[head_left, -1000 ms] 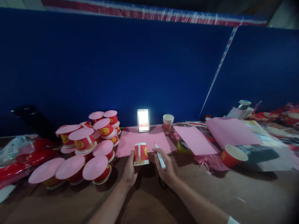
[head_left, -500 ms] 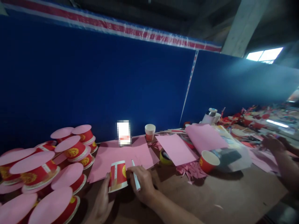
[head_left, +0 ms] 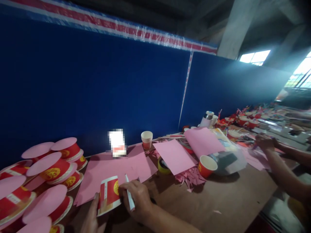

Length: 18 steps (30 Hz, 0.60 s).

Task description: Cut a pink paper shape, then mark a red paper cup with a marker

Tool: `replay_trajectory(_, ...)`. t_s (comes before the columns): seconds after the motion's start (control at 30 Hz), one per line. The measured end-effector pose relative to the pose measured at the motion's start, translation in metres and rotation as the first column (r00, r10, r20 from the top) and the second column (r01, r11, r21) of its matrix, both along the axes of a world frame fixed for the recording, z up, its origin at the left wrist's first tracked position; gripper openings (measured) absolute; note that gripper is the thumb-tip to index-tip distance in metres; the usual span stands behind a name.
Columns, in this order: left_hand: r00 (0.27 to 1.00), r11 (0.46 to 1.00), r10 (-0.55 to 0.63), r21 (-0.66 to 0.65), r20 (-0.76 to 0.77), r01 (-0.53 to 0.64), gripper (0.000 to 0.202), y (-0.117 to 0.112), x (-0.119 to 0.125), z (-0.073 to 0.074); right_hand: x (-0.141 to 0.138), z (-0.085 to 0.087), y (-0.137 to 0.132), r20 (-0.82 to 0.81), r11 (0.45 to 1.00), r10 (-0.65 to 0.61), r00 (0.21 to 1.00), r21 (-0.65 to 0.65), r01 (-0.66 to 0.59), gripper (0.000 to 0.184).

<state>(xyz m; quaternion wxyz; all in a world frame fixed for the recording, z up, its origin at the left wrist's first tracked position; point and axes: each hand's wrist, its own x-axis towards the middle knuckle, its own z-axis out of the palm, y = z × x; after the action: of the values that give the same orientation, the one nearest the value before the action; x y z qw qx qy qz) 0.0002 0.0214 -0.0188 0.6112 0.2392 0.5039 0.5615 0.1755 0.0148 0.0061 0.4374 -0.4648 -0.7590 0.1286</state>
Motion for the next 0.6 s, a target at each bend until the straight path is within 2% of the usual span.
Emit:
replay_trajectory(0.13,0.995,0.994,0.091,-0.049,-0.035,-0.093,0.061,0.003,0.008,0.004,-0.002,-0.003,-0.001,0.025,0.999,-0.03,0.999,-0.012,0.03,0.03)
replay_trajectory(0.2,0.993,0.994,0.037,-0.106,0.111,-0.025,0.048,0.003,0.014,0.01,-0.002,-0.002,-0.001,0.02,1.0,-0.027,0.999,-0.011,0.028,0.03)
replay_trajectory(0.23,0.984,0.994,-0.016,-0.1,0.177,0.035,0.046,0.004,0.016,0.013,-0.002,-0.001,-0.001,0.015,1.0,-0.02,1.0,-0.013,0.02,0.03)
replay_trajectory(0.27,0.979,0.993,-0.022,-0.113,0.202,0.046,0.044,0.004,0.017,0.016,-0.002,0.0,-0.001,0.011,1.0,-0.015,1.0,-0.015,0.015,0.03)
replay_trajectory(0.33,0.975,0.989,-0.009,-0.143,0.221,0.041,0.04,0.004,0.018,0.02,-0.002,0.002,-0.001,0.012,1.0,-0.015,1.0,-0.025,0.015,0.028)
replay_trajectory(0.6,0.957,0.994,-0.01,-0.102,0.29,0.041,0.037,0.001,0.022,0.028,-0.002,0.0,-0.001,0.009,0.999,0.013,1.0,-0.03,-0.012,0.028)
